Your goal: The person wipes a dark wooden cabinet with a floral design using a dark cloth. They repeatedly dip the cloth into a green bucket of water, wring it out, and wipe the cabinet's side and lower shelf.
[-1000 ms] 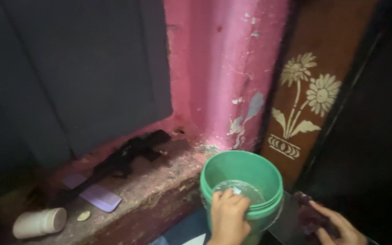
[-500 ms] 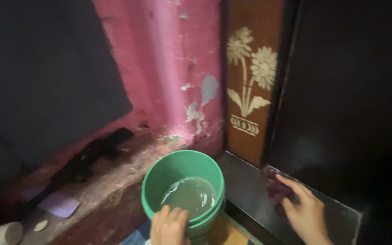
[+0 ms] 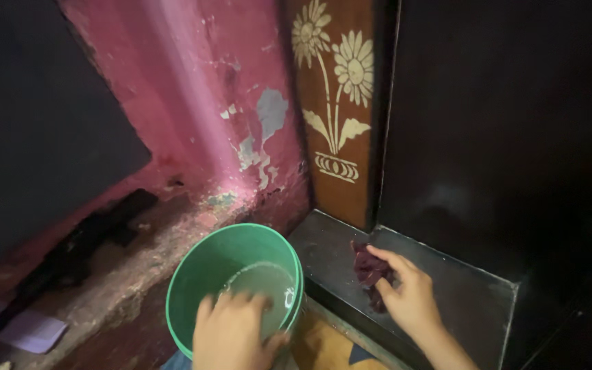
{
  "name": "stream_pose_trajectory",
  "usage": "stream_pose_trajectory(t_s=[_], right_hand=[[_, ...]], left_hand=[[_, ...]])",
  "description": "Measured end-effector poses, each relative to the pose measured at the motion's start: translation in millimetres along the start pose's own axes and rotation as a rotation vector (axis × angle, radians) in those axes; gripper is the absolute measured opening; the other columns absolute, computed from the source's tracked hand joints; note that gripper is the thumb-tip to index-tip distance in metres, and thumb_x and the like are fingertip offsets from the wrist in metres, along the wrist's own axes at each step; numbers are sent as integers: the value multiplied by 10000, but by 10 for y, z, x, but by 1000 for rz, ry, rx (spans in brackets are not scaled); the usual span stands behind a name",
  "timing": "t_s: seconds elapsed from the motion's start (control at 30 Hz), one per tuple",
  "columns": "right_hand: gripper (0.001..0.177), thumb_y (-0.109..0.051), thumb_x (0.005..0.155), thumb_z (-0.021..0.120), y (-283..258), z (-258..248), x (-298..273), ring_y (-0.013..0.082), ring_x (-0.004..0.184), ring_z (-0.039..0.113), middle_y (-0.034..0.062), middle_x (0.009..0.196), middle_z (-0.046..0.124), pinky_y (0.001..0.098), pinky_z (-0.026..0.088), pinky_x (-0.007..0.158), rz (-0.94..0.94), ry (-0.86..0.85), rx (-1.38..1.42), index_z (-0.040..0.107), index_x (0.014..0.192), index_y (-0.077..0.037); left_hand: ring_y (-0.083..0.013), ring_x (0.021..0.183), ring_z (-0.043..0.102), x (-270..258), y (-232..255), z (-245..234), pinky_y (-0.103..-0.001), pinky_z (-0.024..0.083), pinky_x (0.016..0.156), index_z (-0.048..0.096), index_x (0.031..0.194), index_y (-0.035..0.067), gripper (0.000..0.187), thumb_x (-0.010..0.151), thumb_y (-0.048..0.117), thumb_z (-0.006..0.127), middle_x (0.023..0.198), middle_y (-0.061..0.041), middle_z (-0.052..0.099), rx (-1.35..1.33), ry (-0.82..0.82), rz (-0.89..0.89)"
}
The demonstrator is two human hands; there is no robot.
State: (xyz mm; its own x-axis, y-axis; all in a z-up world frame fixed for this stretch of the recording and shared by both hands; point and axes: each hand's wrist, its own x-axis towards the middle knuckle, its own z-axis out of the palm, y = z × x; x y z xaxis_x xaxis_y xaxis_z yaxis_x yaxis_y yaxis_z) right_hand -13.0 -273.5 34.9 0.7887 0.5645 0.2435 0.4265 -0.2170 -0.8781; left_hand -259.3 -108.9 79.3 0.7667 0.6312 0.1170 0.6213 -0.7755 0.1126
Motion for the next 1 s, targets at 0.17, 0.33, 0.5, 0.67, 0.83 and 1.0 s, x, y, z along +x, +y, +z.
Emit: stream_pose_trajectory(t_s=[0.17, 0.33, 0.5, 0.67, 0.83, 1.0], right_hand=[[546, 18, 753, 677, 7, 96, -160, 302, 972, 758, 105, 1103, 763, 385, 599, 819, -282, -86, -174, 682, 1258, -188], [493, -111, 850, 677, 124, 150, -265, 327, 1046, 715, 70, 1156, 724, 432, 574, 872, 50, -266, -449, 557, 1309, -246], [418, -84, 825, 683, 237, 351, -51, 345, 1094, 684, 52, 1272, 683, 437, 576, 878, -196, -157, -470, 615, 1218, -211], [424, -103, 821, 728, 115, 748, 732, 351, 1042, 681, 60, 1354, 618, 451, 582, 807, -436, 31, -576, 645, 1224, -205], [434, -132, 857, 649, -64, 1168, 1699, 298, 1143, 651, 74, 1327, 595, 405, 570, 839, -983, 230, -757, 668, 1285, -198], [384, -217, 910, 566, 291, 1523, 2267, 288, 1227, 577, 119, 1330, 603, 425, 518, 936, -1147, 174, -1144, 667, 1266, -116]], left_hand=[[-354, 1308, 490, 853, 549, -423, -605, 257, 1135, 684, 1097, 59, 474, 736, 338, 810, 1320, -152, 609, -32, 439, 349], [-385, 1474, 263, 1181, 459, -165, -706, 96, 1158, 609, 1305, 56, 696, 782, 502, 714, 1557, -170, 392, 49, 413, 321], [-404, 1525, 162, 1229, 143, 109, -748, 32, 1145, 459, 1491, 75, 842, 876, 643, 551, 1623, -151, 287, 12, 495, 310], [-497, 1497, 133, 1342, -19, 133, -765, 32, 1119, 358, 1546, 62, 930, 864, 671, 526, 1654, -201, 210, -82, 538, 201], [-509, 1483, 118, 1379, -50, 122, -786, 35, 1095, 297, 1556, 36, 983, 859, 690, 525, 1636, -228, 194, -90, 477, 83], [-519, 1474, 105, 1365, -1, 79, -787, 46, 1083, 266, 1555, 29, 981, 870, 680, 528, 1624, -257, 203, -117, 456, 75]])
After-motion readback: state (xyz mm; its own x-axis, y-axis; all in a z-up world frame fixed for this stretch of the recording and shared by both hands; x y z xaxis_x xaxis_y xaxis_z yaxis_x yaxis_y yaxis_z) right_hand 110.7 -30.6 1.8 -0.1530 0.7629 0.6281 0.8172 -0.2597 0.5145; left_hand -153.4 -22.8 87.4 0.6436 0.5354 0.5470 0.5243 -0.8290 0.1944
